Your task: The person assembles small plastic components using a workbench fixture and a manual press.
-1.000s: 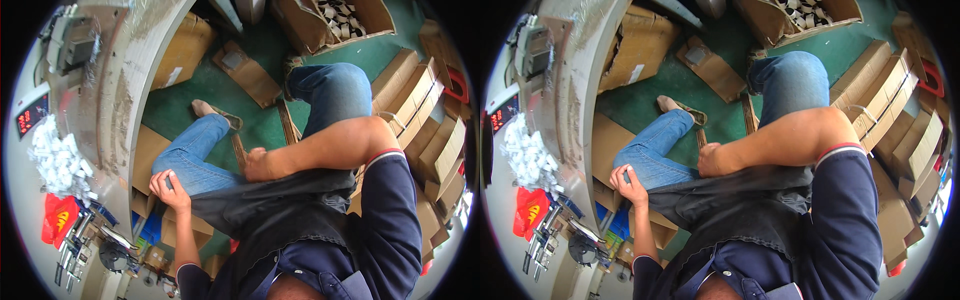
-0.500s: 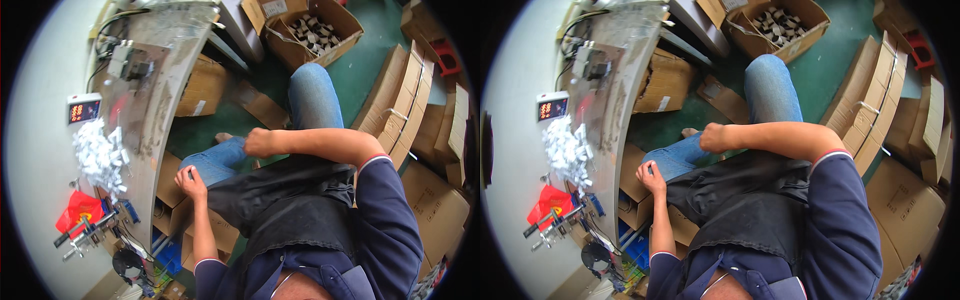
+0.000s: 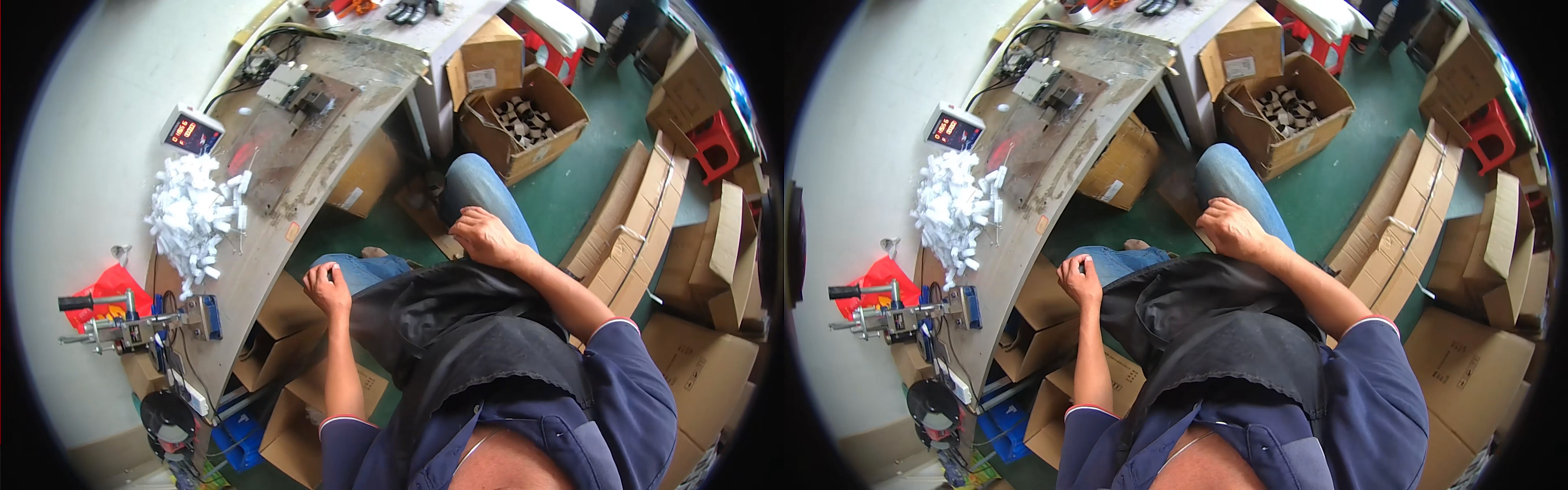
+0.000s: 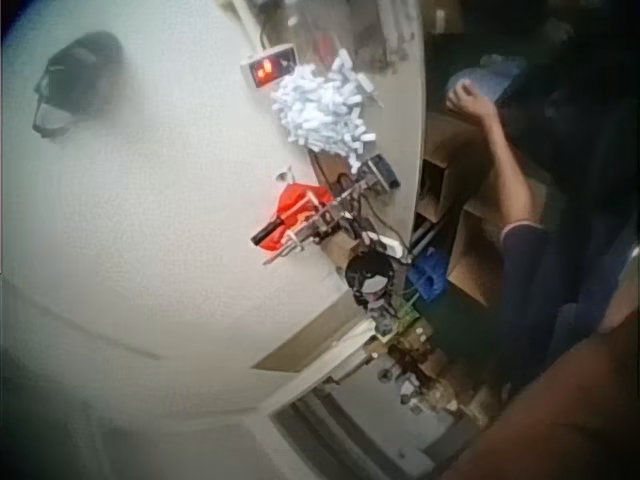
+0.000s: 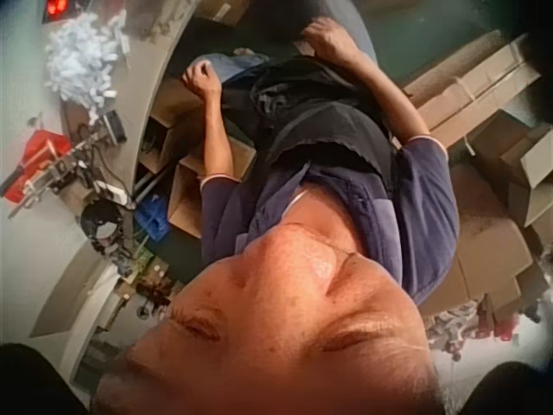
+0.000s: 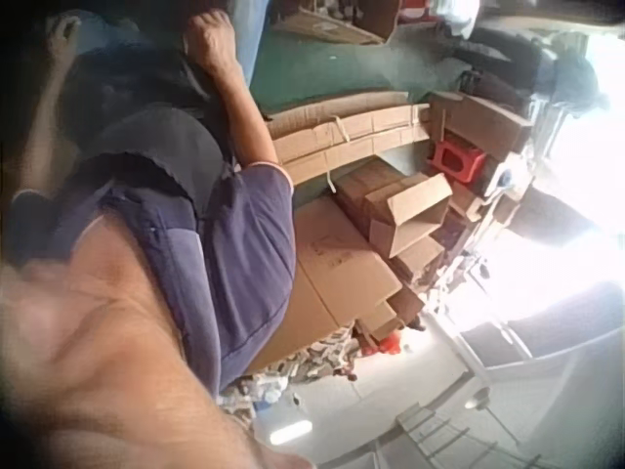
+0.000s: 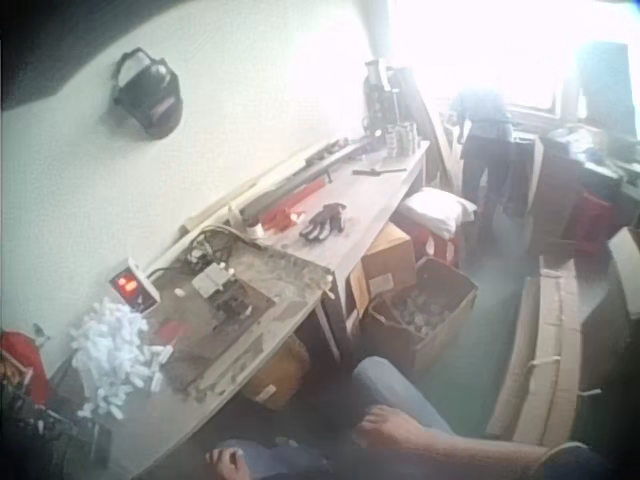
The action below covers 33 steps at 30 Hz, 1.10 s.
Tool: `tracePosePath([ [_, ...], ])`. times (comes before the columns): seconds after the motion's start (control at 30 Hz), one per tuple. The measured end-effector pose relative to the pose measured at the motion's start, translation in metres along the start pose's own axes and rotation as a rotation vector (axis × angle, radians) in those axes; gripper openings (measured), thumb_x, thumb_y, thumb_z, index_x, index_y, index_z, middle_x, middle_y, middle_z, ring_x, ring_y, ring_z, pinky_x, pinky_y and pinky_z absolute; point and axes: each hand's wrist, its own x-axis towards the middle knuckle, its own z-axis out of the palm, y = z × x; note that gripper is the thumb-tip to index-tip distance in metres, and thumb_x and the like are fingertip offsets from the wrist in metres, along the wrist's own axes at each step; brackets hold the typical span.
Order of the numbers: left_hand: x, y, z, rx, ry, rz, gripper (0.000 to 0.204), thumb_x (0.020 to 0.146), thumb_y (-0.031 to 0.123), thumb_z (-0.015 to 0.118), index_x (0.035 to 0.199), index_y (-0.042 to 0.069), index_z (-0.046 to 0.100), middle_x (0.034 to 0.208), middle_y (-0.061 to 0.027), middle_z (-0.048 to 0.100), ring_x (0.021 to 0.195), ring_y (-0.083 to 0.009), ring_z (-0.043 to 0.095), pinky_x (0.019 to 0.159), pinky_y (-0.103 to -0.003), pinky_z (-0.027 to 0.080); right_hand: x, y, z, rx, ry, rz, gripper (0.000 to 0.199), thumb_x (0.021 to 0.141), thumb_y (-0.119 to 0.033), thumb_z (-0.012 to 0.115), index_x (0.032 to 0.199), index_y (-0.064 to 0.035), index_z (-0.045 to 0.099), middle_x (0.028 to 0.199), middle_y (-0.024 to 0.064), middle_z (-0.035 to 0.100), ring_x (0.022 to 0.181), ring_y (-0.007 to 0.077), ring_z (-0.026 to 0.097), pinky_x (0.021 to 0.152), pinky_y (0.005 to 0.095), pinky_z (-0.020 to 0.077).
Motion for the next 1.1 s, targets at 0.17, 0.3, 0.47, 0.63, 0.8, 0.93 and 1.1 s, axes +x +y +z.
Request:
tracePosePath([
  [0.17,0.003,0.011,-0.01,-0.04,0.077,0.085,0.007,0.088,0.014,0.07,0.091,0.008,0.072,0.098,-0.0099,0.068,0.1,-0.0334,0.061,0.089,-0.048,0.048,0.013,-0.002,0.035,-0.073,-0.152,-0.135,0.007,0.08,-0.013,0.065,0.084,-0.0075,0.063,0.077,0.009,0.063,0.084,0.0289,0.065,0.096,0.0399,0.0486],
  [0.3,0.003,0.038,-0.024,-0.315,0.099,0.168,0.006,0.089,0.006,0.073,0.094,0.005,0.07,0.096,-0.0104,0.07,0.092,-0.0315,0.066,0.083,-0.043,0.053,0.022,0.0,0.053,-0.11,-0.32,-0.182,0.008,0.08,-0.017,0.064,0.079,-0.0104,0.059,0.075,0.0067,0.062,0.079,0.0251,0.064,0.091,0.038,0.0468],
  [0.47,0.1,0.084,-0.087,-0.405,0.281,0.453,0.01,0.089,0.004,0.073,0.098,0.004,0.07,0.095,-0.0121,0.068,0.089,-0.0328,0.067,0.079,-0.042,0.056,0.039,-0.002,0.069,-0.084,-0.329,-0.183,0.01,0.082,-0.019,0.061,0.077,-0.0108,0.056,0.074,0.0063,0.06,0.078,0.025,0.063,0.087,0.0387,0.0461],
  [0.63,0.232,0.065,-0.083,-0.17,0.361,0.414,0.014,0.09,0.005,0.07,0.104,0.005,0.069,0.105,-0.0112,0.065,0.101,-0.0327,0.063,0.086,-0.043,0.053,0.066,-0.009,0.09,-0.072,-0.33,-0.183,0.012,0.078,-0.017,0.064,0.075,-0.0114,0.054,0.073,0.0072,0.059,0.076,0.0271,0.063,0.081,0.0399,0.0466],
  [0.8,0.281,0.021,-0.041,0.268,0.152,0.181,0.021,0.092,0.009,0.066,0.112,0.009,0.069,0.112,-0.0088,0.064,0.113,-0.0314,0.057,0.095,-0.047,0.045,0.088,-0.015,0.116,-0.064,-0.398,-0.176,0.013,0.08,-0.019,0.068,0.078,-0.0122,0.056,0.074,0.0061,0.06,0.075,0.0259,0.064,0.073,0.0407,0.0478],
  [0.93,0.288,0.016,-0.036,0.179,0.124,0.134,0.016,0.092,0.01,0.065,0.107,0.011,0.069,0.108,-0.0073,0.065,0.111,-0.0295,0.058,0.094,-0.047,0.043,0.1,-0.018,0.113,0.021,-0.37,-0.19,0.012,0.084,-0.017,0.068,0.081,-0.0091,0.06,0.073,0.0089,0.06,0.073,0.0288,0.064,0.07,0.0435,0.0504],
  [1.1,0.298,0.018,-0.029,-0.053,0.206,0.29,0.014,0.089,0.006,0.066,0.102,0.009,0.066,0.111,-0.008,0.066,0.115,-0.0306,0.058,0.1,-0.048,0.041,0.136,-0.018,0.099,0.318,-0.11,-0.045,0.009,0.089,-0.01,0.071,0.09,-0.0026,0.066,0.076,0.0143,0.064,0.071,0.0358,0.066,0.064,0.0454,0.0538],
])
